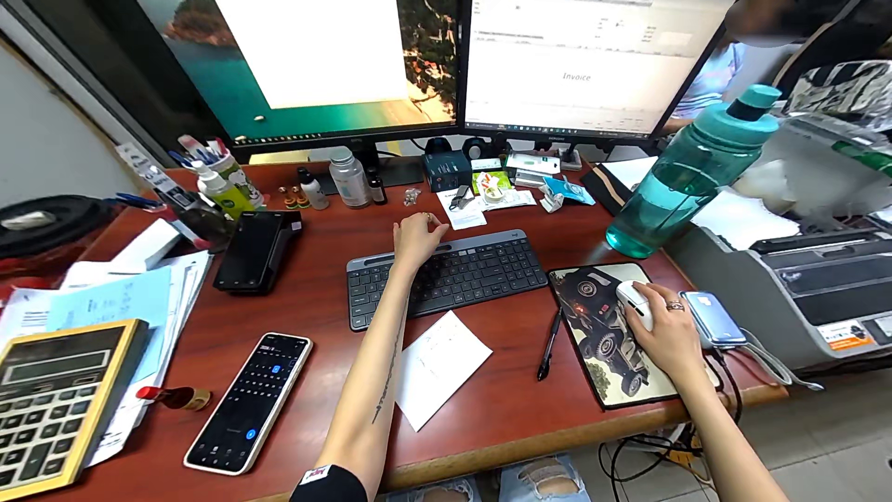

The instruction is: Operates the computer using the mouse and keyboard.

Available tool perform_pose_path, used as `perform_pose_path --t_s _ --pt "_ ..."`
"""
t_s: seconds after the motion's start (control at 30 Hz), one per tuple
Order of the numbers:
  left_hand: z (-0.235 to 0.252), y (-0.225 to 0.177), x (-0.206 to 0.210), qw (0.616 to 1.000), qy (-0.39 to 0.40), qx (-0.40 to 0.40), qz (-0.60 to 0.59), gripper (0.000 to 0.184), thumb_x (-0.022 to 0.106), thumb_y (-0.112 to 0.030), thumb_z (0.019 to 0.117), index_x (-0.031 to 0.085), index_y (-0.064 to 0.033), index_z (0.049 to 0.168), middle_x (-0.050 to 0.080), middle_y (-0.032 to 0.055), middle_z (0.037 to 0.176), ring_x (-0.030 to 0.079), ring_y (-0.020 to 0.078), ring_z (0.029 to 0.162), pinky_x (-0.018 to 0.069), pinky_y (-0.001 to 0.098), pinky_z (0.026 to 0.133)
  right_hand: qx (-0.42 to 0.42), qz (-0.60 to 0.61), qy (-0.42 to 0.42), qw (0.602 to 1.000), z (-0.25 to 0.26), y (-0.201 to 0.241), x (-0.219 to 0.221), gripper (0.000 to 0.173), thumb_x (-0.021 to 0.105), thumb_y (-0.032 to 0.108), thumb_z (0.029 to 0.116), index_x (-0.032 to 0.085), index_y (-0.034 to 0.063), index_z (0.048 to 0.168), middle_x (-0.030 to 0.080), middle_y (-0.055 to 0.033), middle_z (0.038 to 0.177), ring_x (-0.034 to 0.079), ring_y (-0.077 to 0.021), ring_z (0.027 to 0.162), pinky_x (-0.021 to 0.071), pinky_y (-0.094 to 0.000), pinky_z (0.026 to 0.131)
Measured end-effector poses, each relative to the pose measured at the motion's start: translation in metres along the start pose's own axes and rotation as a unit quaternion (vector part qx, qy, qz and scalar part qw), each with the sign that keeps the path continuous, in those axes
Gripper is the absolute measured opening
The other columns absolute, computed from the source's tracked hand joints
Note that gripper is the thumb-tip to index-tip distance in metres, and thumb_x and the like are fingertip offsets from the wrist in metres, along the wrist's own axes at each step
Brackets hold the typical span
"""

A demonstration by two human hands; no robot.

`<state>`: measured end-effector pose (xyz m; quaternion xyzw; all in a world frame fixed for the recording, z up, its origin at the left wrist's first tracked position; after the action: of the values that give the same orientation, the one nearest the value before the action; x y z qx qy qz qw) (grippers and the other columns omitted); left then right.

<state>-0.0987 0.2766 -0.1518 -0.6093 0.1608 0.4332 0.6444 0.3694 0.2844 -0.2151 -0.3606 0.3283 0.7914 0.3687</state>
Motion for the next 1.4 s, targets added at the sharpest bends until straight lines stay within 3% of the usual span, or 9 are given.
perform_pose_path --t_s 0.33,0.53,1.13,1.23,1.4 --pt "0.003 0.002 -0.006 1.000 -0.016 -0.008 0.016 0.025 0.061 -0.024 0.1030 0.073 -0.0039 0.110 0.071 0.0204 0.111 0.063 0.0401 0.115 0.0362 0.0688 0.104 0.002 0.000 -0.006 1.000 0.000 -0.001 0.001 0.051 0.055 0.034 0.0990 0.061 0.0013 0.137 0.059 -0.0273 0.138 0.056 -0.0532 0.123 0.0471 -0.0683 0.094" --pt "0.002 0.000 -0.008 0.999 -0.031 0.010 0.007 0.022 0.062 -0.020 0.1028 0.073 -0.0037 0.112 0.071 0.0219 0.111 0.064 0.0425 0.114 0.0374 0.0714 0.102 0.001 0.000 -0.013 1.000 0.000 -0.003 0.003 0.042 0.058 0.034 0.0994 0.068 0.0102 0.132 0.062 -0.0266 0.134 0.060 -0.0517 0.118 0.0503 -0.0665 0.091" --pt "-0.008 -0.001 -0.009 0.998 -0.055 0.025 0.001 0.023 0.062 -0.021 0.1032 0.072 -0.0019 0.111 0.071 0.0246 0.108 0.064 0.0464 0.108 0.0411 0.0711 0.094 0.004 -0.003 -0.002 1.000 -0.001 0.000 0.002 0.042 0.053 0.037 0.1027 0.068 0.0150 0.135 0.061 -0.0224 0.139 0.060 -0.0469 0.124 0.0508 -0.0635 0.094" --pt "-0.005 -0.002 -0.010 0.999 -0.036 0.009 0.010 0.024 0.061 -0.021 0.1040 0.072 -0.0022 0.114 0.070 0.0247 0.110 0.063 0.0452 0.113 0.0370 0.0720 0.100 0.001 -0.005 -0.007 1.000 -0.001 -0.001 0.002 0.042 0.054 0.038 0.1023 0.068 0.0144 0.135 0.061 -0.0233 0.138 0.059 -0.0479 0.124 0.0510 -0.0640 0.093" --pt "-0.006 0.000 -0.018 0.999 -0.029 0.014 0.012 0.028 0.061 -0.024 0.1043 0.072 -0.0007 0.113 0.070 0.0253 0.113 0.062 0.0451 0.117 0.0341 0.0732 0.103 -0.055 -0.013 -0.067 0.996 0.000 0.023 -0.003 0.042 0.056 0.032 0.1015 0.067 0.0069 0.133 0.057 -0.0253 0.142 0.053 -0.0464 0.133 0.0414 -0.0632 0.108"
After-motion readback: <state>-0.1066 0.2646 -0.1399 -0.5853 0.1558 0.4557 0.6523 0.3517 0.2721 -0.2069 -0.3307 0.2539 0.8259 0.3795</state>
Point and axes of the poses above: each hand's wrist, its own z-axis towards the middle knuckle, its own x-axis out of the palm, y = z × x, the point moved 2 cm from there along z, towards the middle knuckle
